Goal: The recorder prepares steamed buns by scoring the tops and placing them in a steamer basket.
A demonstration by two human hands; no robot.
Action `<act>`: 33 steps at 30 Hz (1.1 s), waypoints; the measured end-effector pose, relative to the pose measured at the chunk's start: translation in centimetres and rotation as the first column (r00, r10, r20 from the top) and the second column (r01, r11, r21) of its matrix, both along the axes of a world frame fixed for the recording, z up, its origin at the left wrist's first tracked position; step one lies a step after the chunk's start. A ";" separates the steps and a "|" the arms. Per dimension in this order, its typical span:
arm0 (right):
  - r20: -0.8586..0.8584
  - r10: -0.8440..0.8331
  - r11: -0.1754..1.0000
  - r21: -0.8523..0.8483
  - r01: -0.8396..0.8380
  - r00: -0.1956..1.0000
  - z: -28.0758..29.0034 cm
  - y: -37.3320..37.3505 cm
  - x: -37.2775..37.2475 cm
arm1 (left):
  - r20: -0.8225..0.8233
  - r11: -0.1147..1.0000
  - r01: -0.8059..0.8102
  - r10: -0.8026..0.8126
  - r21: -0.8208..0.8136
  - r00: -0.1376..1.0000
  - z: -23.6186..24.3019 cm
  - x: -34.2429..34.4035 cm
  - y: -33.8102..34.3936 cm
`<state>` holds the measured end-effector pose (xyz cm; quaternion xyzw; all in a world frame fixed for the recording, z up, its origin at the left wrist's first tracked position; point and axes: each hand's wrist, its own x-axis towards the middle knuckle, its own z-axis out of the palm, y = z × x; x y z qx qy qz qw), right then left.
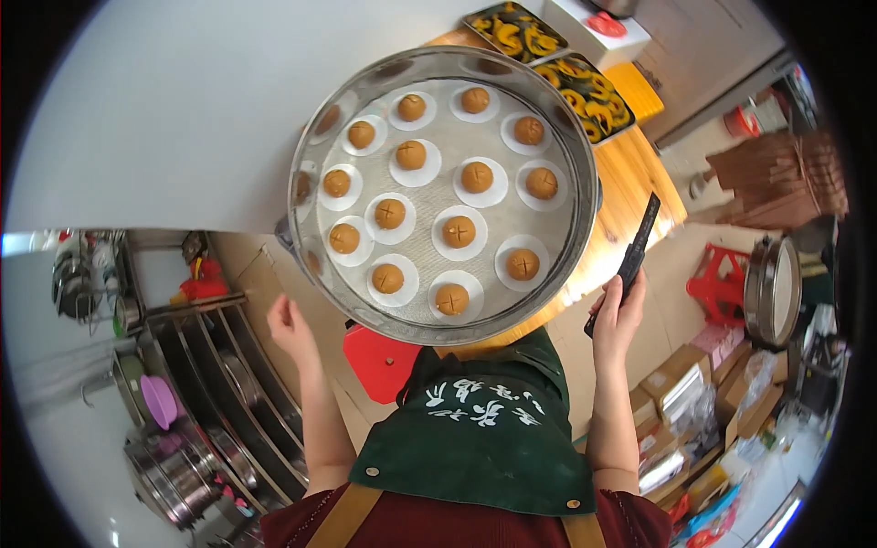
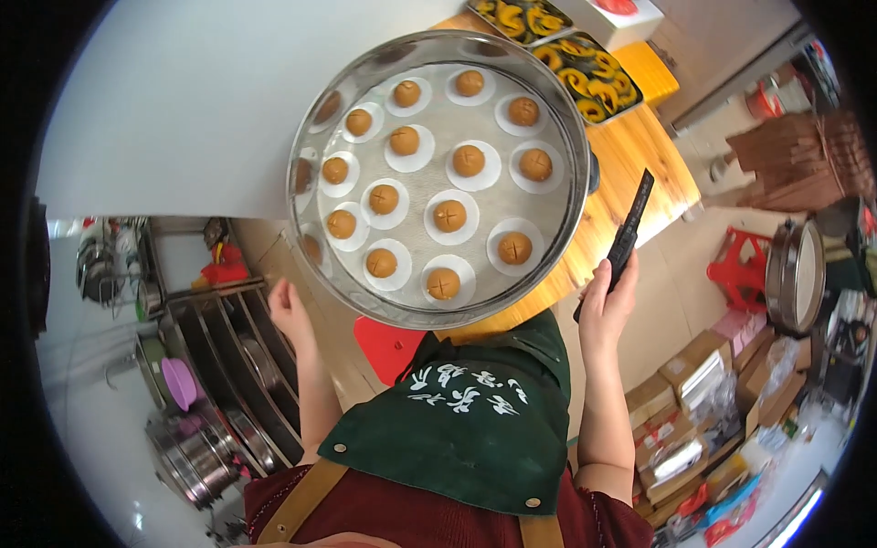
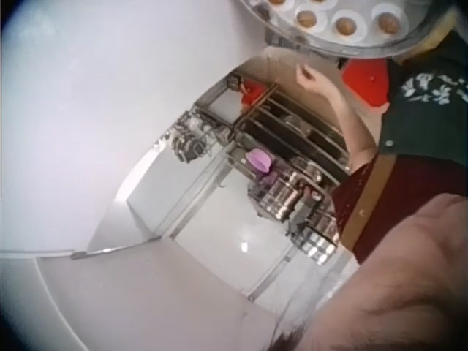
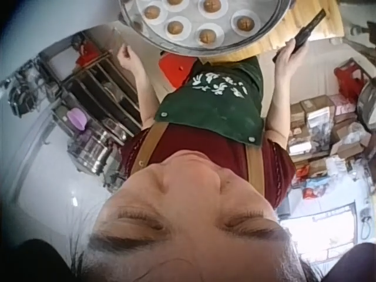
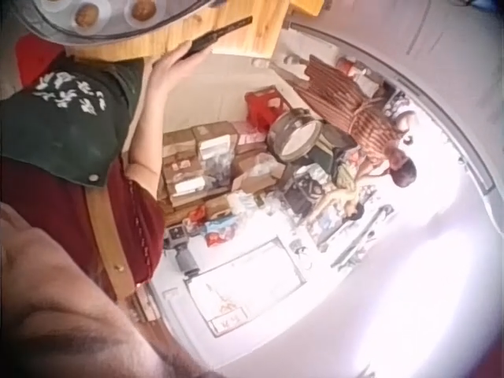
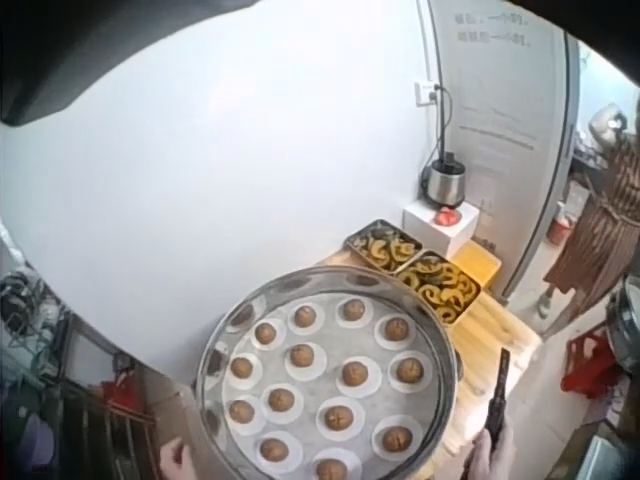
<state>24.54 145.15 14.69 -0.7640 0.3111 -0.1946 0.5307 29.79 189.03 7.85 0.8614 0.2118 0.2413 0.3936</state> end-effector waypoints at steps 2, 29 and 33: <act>0.050 0.036 0.996 0.081 -0.040 0.998 -0.4 -0.7 0.4 | -0.091 0.983 -0.101 0.087 -0.155 0.992 -2.8 -4.1 0.4; 0.105 0.235 0.965 0.091 -0.245 0.966 -3.4 -6.1 1.9 | -0.229 0.270 -0.167 -0.219 -0.948 0.948 -3.6 -13.5 -16.4; 0.082 0.174 0.962 0.199 -0.187 0.981 -5.9 -4.6 3.6 | -0.093 0.116 -0.055 -0.360 -0.992 0.928 -4.3 -11.2 -19.1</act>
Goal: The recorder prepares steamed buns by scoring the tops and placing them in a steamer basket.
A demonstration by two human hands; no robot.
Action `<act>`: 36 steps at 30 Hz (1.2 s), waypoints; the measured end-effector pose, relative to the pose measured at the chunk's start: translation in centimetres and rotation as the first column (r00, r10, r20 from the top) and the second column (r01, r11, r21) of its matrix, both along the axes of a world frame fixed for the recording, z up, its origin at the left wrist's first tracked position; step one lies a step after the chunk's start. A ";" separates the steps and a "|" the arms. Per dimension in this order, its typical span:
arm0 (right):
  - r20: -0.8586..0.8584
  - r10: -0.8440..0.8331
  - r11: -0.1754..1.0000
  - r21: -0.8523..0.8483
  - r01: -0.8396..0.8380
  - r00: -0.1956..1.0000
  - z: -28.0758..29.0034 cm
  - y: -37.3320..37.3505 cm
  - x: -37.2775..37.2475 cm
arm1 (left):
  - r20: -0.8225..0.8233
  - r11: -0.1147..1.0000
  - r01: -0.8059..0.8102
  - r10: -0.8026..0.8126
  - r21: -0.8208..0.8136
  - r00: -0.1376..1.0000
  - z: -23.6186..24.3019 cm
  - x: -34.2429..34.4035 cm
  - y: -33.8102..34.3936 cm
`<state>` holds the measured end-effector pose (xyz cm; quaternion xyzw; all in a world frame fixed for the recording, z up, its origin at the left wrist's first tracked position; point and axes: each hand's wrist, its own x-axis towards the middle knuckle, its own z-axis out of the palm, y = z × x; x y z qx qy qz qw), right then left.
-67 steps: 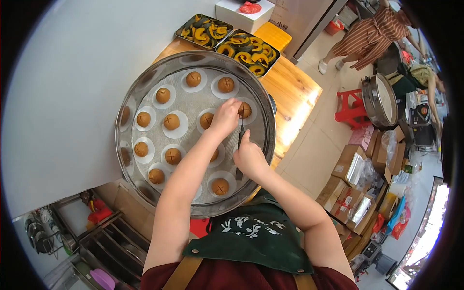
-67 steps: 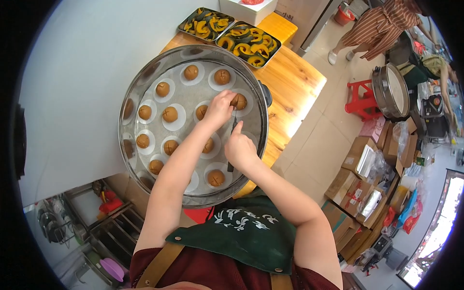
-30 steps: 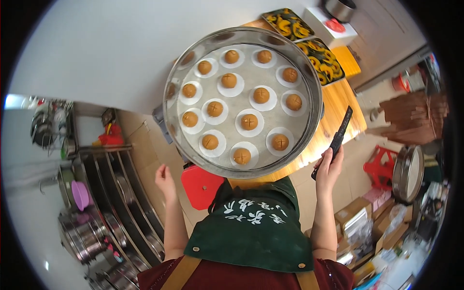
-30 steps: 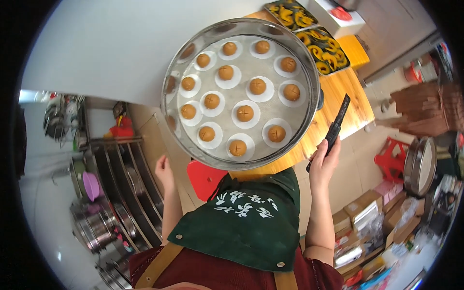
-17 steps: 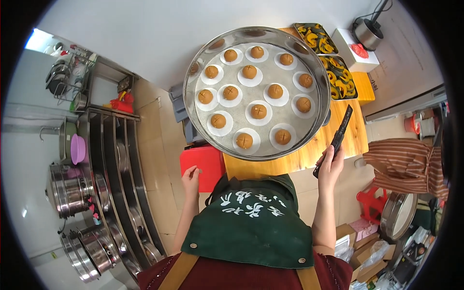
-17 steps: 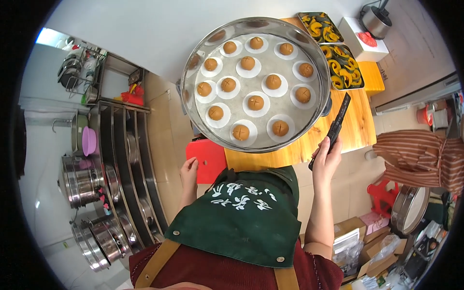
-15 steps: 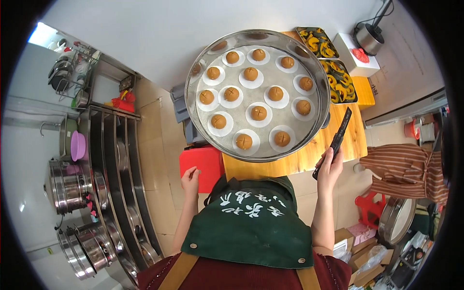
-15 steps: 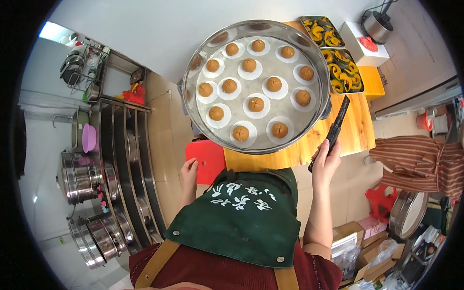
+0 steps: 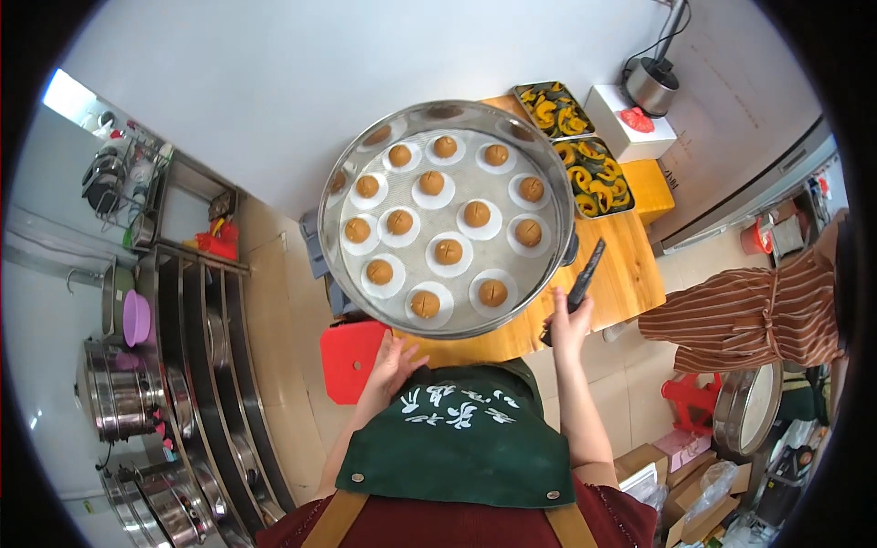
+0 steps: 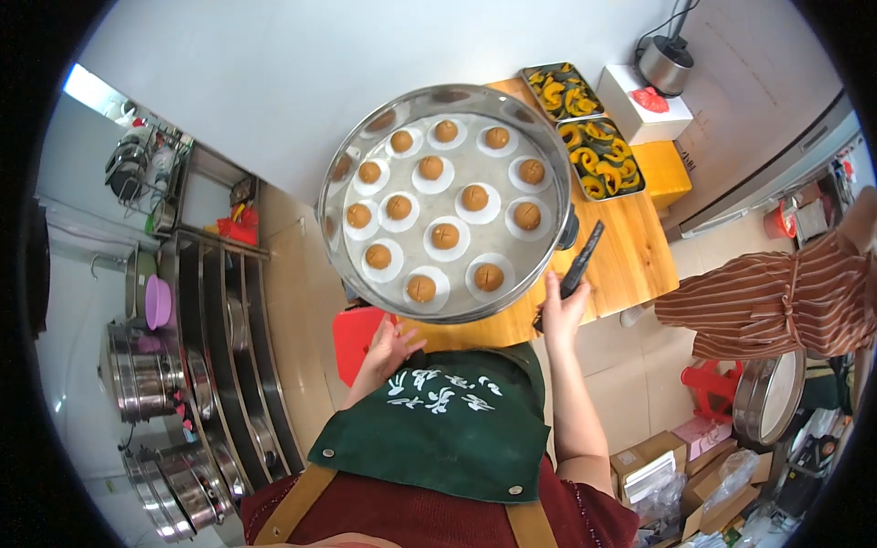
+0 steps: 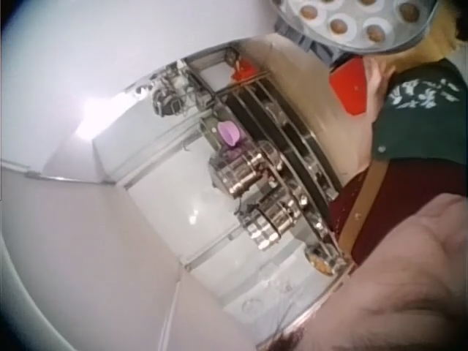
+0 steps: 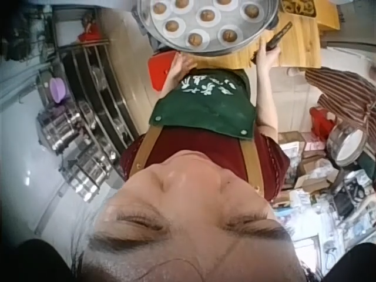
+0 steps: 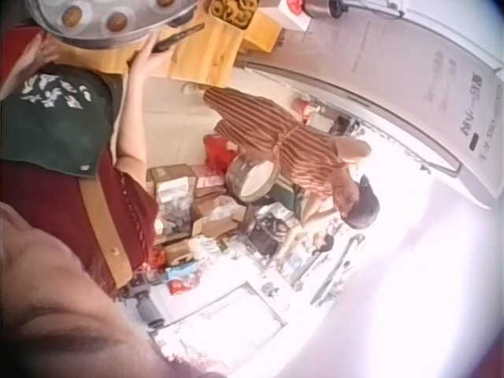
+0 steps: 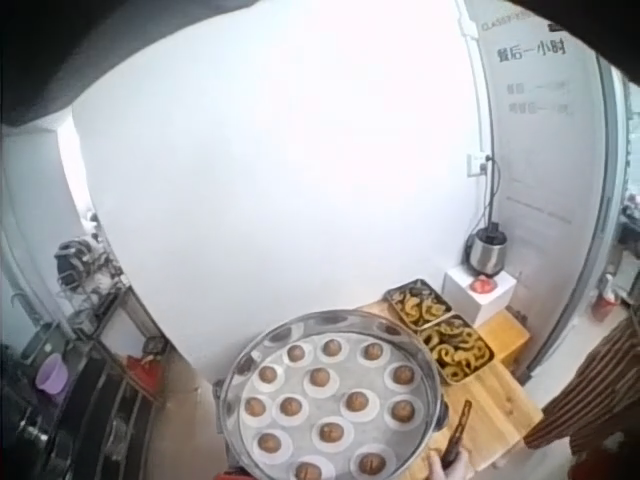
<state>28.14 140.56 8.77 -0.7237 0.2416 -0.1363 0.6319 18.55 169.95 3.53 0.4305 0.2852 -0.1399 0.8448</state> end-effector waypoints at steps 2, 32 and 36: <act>0.007 -0.006 0.998 0.066 0.005 1.000 0.1 1.3 0.7 | 0.045 0.996 0.091 -0.090 -0.017 0.995 -0.4 0.9 -0.5; -0.088 0.098 0.910 -0.396 -0.125 0.991 1.4 3.3 9.7 | -0.081 0.912 0.003 0.033 0.411 0.996 5.7 13.6 7.7; -0.053 0.155 0.932 -0.323 -0.164 0.986 4.8 2.0 9.2 | -0.052 0.907 -0.002 0.026 0.422 0.998 7.7 13.1 6.4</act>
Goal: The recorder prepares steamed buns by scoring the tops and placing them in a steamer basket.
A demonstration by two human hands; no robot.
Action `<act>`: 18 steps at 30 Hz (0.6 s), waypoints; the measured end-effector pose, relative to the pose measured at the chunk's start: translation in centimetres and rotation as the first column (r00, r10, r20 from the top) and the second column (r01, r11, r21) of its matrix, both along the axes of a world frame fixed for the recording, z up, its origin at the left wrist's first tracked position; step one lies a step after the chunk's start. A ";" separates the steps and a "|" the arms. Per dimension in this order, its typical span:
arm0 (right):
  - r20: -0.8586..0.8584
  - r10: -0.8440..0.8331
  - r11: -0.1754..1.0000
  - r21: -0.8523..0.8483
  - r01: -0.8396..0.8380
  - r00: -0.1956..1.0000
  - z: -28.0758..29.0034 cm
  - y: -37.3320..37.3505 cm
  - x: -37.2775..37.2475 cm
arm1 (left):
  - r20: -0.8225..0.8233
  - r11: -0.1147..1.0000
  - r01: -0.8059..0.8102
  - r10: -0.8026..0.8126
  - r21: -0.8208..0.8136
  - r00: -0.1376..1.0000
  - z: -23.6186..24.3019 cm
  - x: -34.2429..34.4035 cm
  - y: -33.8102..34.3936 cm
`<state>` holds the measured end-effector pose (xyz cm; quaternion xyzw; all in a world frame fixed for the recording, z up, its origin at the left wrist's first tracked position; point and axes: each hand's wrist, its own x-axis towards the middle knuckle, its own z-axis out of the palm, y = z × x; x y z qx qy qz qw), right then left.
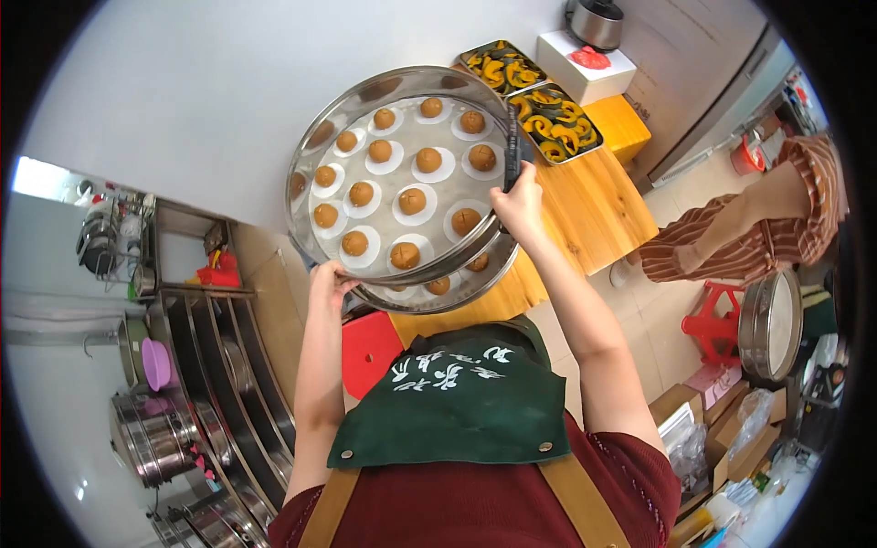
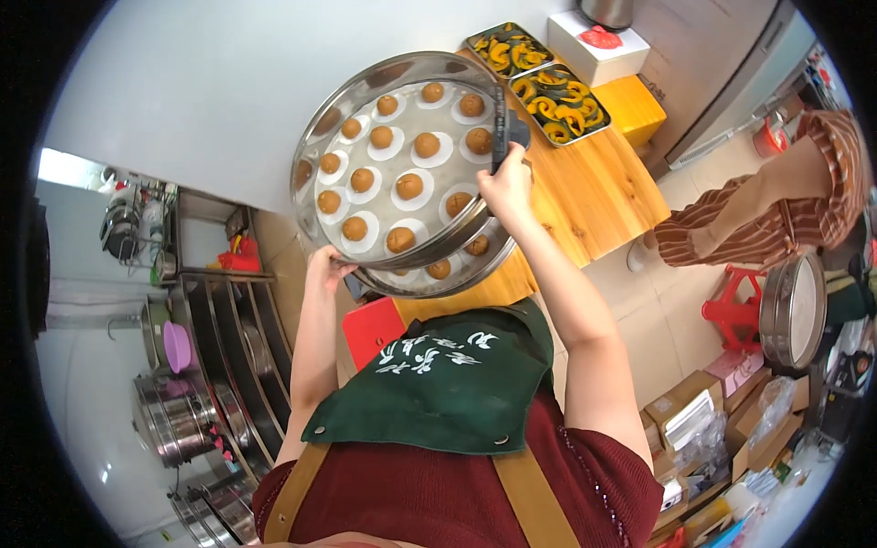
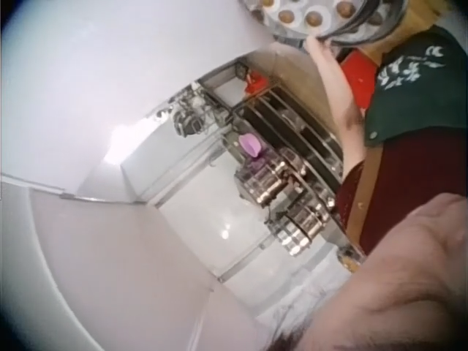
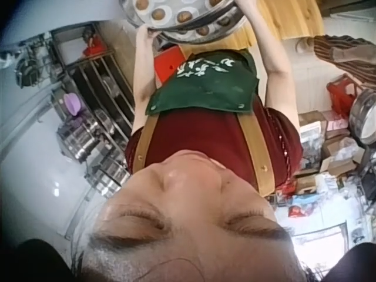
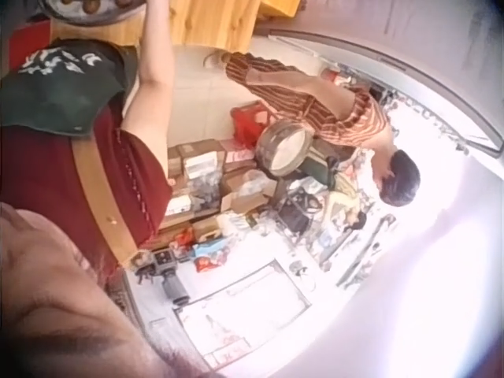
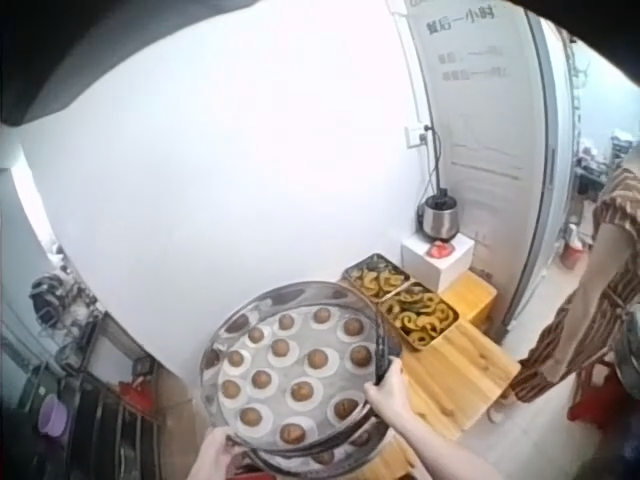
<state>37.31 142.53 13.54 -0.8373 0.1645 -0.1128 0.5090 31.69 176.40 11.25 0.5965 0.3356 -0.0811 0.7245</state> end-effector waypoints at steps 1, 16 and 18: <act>-0.015 -0.027 0.999 -0.043 0.027 1.000 -0.2 0.0 -0.1 | 0.031 1.000 0.003 -0.003 0.001 1.000 0.4 0.0 -0.3; 0.113 0.013 0.996 0.089 -0.024 0.994 -1.0 1.3 -8.4 | 0.099 0.990 0.029 -0.015 -0.140 0.995 -1.4 -7.1 3.4; 0.140 0.022 0.995 0.089 -0.035 0.990 -1.8 1.1 -8.1 | 0.088 0.989 -0.023 0.036 -0.145 0.995 -1.8 -7.0 2.9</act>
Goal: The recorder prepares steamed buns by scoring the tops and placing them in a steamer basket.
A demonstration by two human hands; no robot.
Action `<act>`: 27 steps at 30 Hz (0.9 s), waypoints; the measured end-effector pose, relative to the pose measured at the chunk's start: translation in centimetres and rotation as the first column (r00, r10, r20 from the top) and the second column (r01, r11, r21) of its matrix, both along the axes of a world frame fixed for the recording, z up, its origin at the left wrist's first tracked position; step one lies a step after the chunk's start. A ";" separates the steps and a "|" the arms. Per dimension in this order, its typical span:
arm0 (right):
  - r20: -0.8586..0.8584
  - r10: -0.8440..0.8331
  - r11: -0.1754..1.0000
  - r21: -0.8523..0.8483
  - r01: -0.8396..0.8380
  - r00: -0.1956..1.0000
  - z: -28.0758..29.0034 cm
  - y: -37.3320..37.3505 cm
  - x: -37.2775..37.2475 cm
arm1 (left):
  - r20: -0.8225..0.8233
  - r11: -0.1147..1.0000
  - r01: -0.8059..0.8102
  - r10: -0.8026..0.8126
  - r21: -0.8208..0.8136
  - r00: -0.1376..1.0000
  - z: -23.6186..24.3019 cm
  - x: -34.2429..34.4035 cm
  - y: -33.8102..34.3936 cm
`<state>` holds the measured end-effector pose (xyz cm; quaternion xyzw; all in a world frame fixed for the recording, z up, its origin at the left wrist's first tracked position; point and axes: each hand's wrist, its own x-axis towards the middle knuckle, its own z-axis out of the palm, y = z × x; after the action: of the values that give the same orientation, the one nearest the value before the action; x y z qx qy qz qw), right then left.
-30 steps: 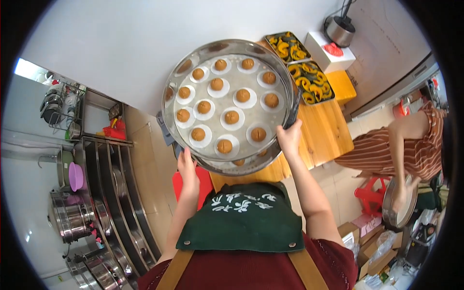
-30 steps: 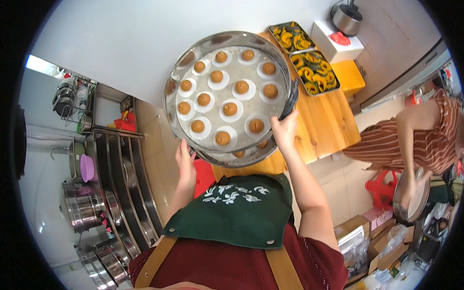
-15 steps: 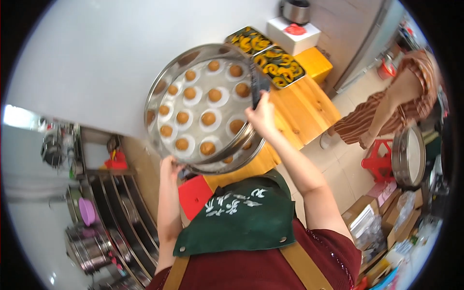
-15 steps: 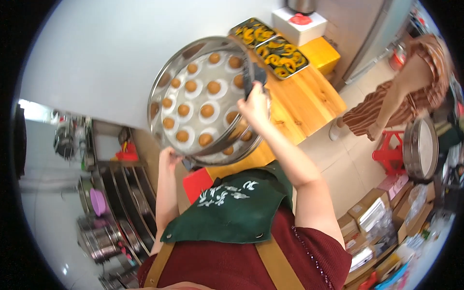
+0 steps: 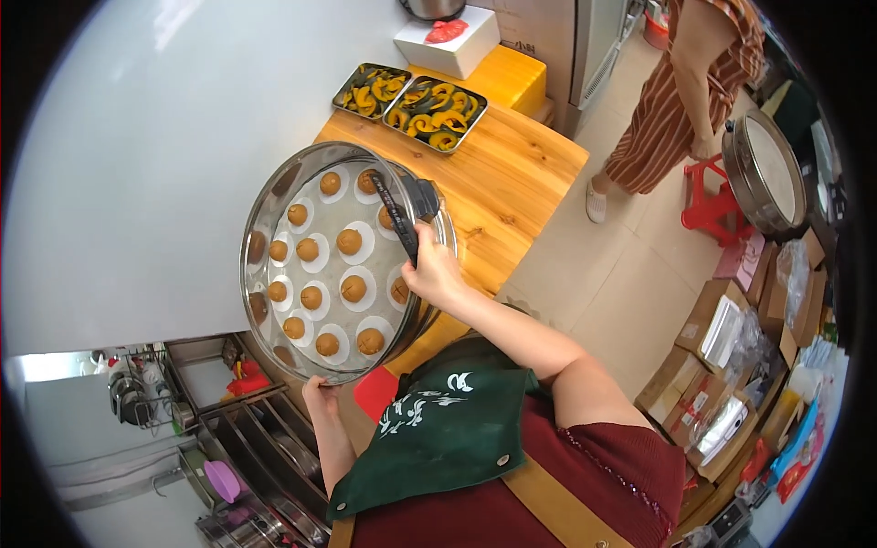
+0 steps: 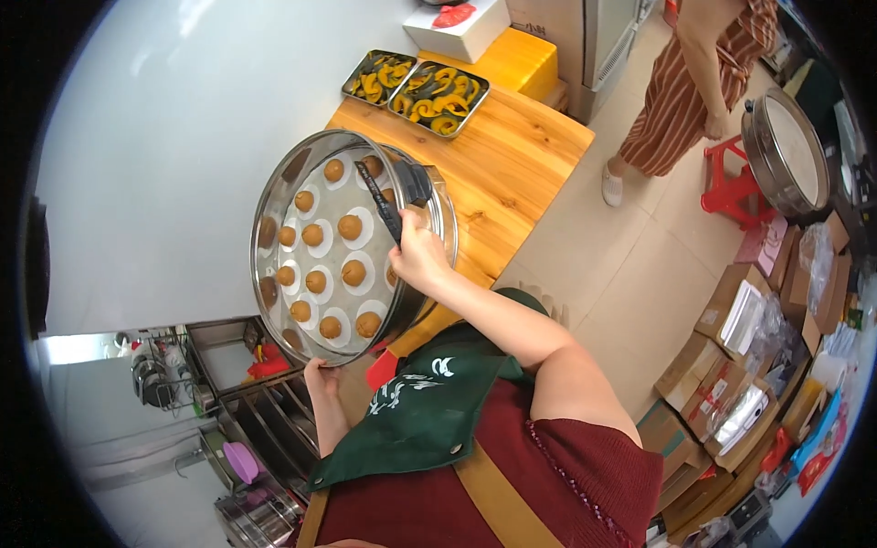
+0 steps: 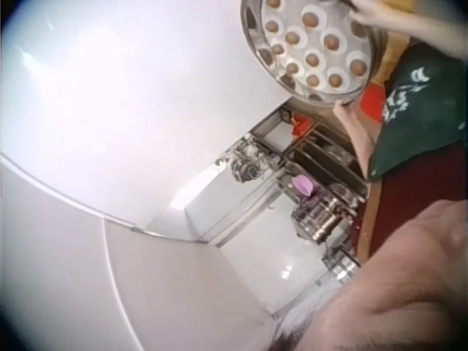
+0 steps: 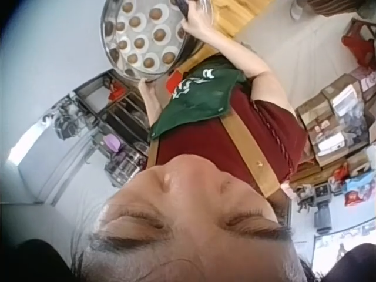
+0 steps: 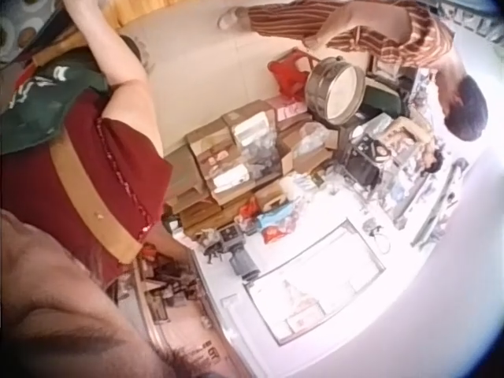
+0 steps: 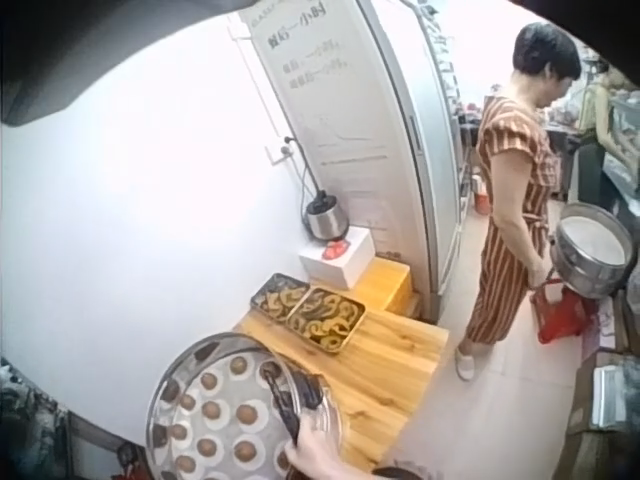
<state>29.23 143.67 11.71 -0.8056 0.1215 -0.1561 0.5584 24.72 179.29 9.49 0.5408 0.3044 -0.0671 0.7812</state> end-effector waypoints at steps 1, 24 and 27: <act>-0.003 -0.013 1.000 0.006 0.013 1.000 -0.5 0.0 0.3 | -0.003 1.000 0.013 -0.013 0.006 1.000 -0.2 0.0 -0.4; 0.117 -0.059 0.991 0.125 0.044 0.991 -3.6 1.6 -2.5 | -0.057 0.986 -0.089 0.097 0.139 0.994 0.1 1.4 -6.7; 0.281 -0.125 0.992 0.016 0.126 0.951 -4.0 2.1 -2.1 | -0.144 0.988 -0.138 0.148 0.075 0.978 -0.4 1.2 -6.9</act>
<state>27.10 145.82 7.66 -0.7663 0.0918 -0.3044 0.5583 25.94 172.35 9.06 0.5358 0.4021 -0.0412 0.7413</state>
